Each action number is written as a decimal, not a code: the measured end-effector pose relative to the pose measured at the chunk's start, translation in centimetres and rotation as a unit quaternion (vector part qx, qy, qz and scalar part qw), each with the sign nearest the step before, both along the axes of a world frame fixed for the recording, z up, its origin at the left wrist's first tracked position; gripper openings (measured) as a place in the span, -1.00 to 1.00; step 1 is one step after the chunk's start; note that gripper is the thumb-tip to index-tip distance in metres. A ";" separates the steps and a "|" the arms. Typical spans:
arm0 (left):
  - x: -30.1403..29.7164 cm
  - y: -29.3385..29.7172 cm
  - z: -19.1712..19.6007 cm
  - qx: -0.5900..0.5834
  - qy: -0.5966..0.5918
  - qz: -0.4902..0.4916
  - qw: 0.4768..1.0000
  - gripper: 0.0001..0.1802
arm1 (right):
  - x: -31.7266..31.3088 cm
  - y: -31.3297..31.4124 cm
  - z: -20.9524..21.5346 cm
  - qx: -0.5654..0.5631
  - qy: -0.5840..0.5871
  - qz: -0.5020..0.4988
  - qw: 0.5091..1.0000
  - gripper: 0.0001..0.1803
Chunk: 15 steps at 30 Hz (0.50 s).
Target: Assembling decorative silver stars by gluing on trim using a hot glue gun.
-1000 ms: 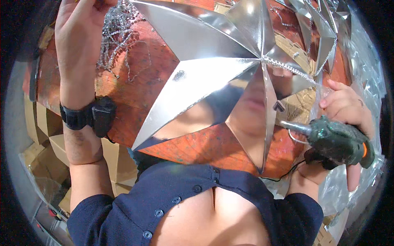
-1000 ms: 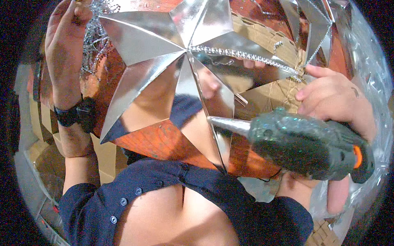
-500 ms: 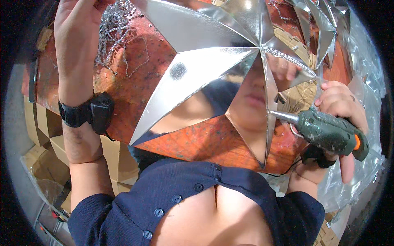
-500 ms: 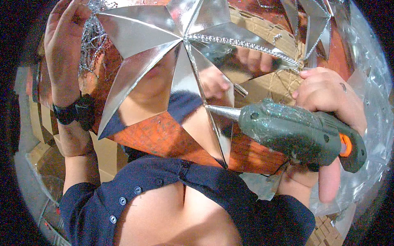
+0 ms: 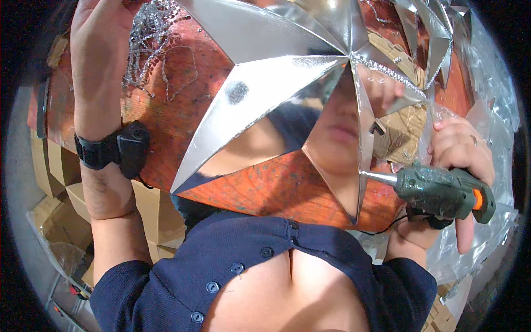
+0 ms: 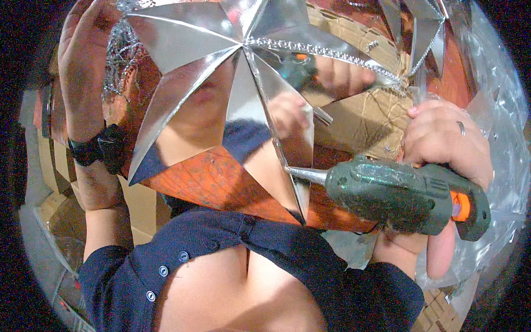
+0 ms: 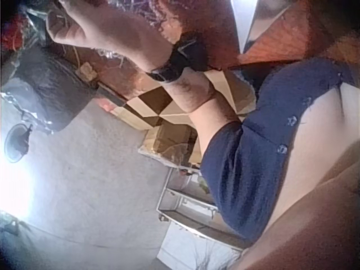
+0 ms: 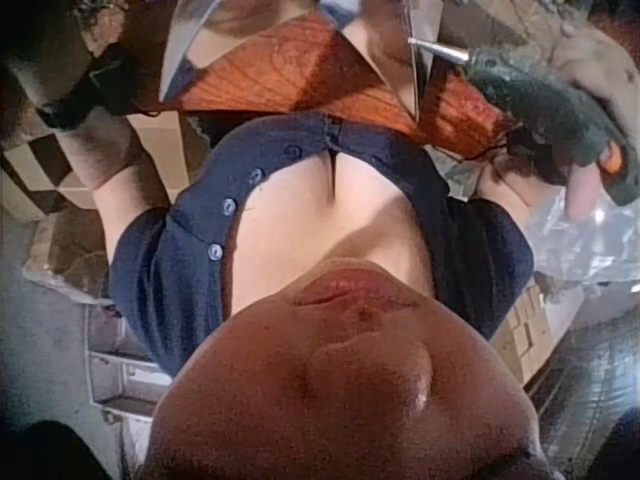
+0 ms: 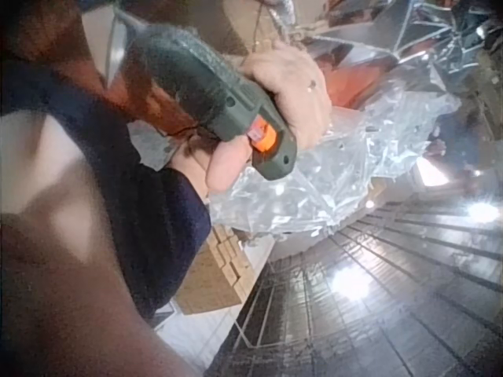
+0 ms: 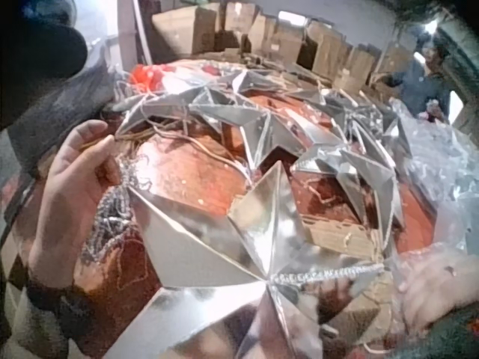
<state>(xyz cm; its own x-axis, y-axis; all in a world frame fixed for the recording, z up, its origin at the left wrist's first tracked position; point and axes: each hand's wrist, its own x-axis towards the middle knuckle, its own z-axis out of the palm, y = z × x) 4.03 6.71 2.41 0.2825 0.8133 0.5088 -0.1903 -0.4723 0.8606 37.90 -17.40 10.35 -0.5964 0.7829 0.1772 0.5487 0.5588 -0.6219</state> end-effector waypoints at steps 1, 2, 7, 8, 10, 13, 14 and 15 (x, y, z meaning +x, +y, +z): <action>0.0 0.0 0.0 -0.001 0.001 -0.001 1.000 -0.76 | -0.3 -0.1 0.2 0.002 -0.009 0.000 1.000 0.08; 0.1 0.0 -0.2 -0.002 -0.002 0.008 1.000 -0.77 | -0.5 -0.2 0.4 0.003 -0.019 0.000 1.000 0.06; 0.4 0.1 -0.3 -0.001 -0.003 -0.006 1.000 -0.78 | -0.6 -0.5 1.3 -0.064 -0.036 0.052 0.996 -0.24; 0.7 0.0 0.0 -0.022 0.012 0.045 0.999 -0.79 | -0.7 -0.7 1.4 -0.063 -0.014 0.031 0.997 -0.51; 0.7 0.3 -0.9 0.019 0.009 0.032 0.999 -0.79 | -0.4 -1.2 1.5 -0.070 -0.030 0.028 0.997 -0.52; -2.0 3.3 -0.4 -0.090 0.026 -0.020 0.995 -0.73 | 0.3 -1.4 1.4 -0.064 -0.086 0.050 0.993 -0.34; -2.0 3.3 -0.2 -0.089 0.120 0.075 0.986 -0.69 | 0.0 -1.3 0.9 -0.076 -0.046 0.048 0.995 -0.47; -2.7 3.2 -0.4 -0.090 0.121 0.072 0.986 -0.69 | -0.4 -1.2 0.5 -0.088 -0.007 0.047 0.995 -0.60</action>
